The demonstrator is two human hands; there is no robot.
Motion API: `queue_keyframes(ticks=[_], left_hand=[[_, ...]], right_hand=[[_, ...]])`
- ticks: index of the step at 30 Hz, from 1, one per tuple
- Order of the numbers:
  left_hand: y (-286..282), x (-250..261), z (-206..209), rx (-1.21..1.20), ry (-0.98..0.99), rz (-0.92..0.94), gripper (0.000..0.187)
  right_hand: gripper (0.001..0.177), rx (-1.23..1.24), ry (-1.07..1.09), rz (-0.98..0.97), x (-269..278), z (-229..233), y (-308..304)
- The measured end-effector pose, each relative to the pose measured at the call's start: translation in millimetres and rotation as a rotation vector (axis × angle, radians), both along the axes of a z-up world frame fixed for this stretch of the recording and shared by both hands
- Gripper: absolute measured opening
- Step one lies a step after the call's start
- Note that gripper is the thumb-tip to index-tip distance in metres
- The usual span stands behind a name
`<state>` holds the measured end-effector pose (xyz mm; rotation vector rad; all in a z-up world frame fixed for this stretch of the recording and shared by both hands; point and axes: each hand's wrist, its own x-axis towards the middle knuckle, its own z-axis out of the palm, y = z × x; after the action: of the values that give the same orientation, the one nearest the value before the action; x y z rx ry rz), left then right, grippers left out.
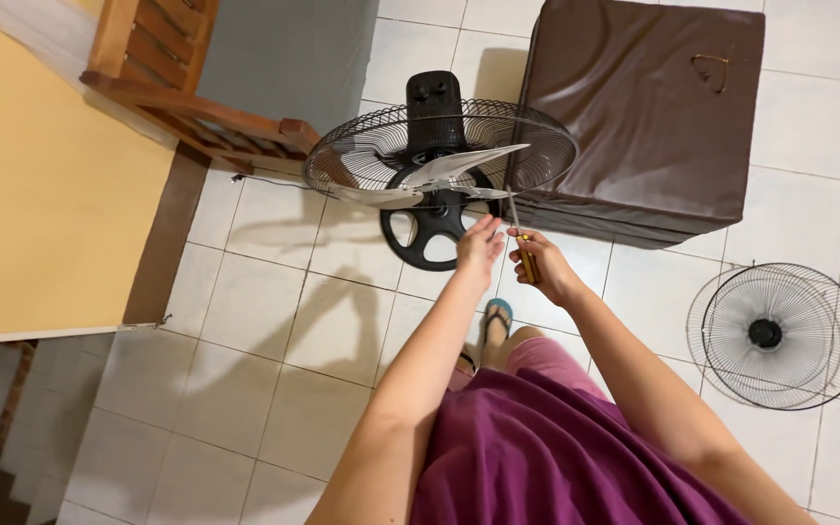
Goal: The person disassembles a standing electric fan. They remove the front grille, use a screwdriver to detach the fan blades, and then remove the rear grille. The components are placed on the floor.
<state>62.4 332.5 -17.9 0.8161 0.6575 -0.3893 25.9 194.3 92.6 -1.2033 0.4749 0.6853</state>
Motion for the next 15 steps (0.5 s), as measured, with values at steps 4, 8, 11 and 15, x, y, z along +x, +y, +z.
queue_keyframes(ticks=[4, 8, 11, 15], left_hand=[[26, 13, -3, -0.064, 0.026, 0.142, 0.044], [50, 31, -1, -0.148, 0.047, 0.180, 0.056], [68, 53, -5, -0.184, 0.087, 0.217, 0.067], [82, 72, -14, -0.185, 0.131, 0.215, 0.069]], right_hand=[[0.031, -0.053, 0.009, 0.087, 17, 8, 9], [0.030, -0.154, 0.018, 0.208, 34, 13, 16], [0.030, -0.281, 0.003, 0.339, 45, 15, 23], [0.031, -0.415, 0.017, 0.484, 52, 19, 36]])
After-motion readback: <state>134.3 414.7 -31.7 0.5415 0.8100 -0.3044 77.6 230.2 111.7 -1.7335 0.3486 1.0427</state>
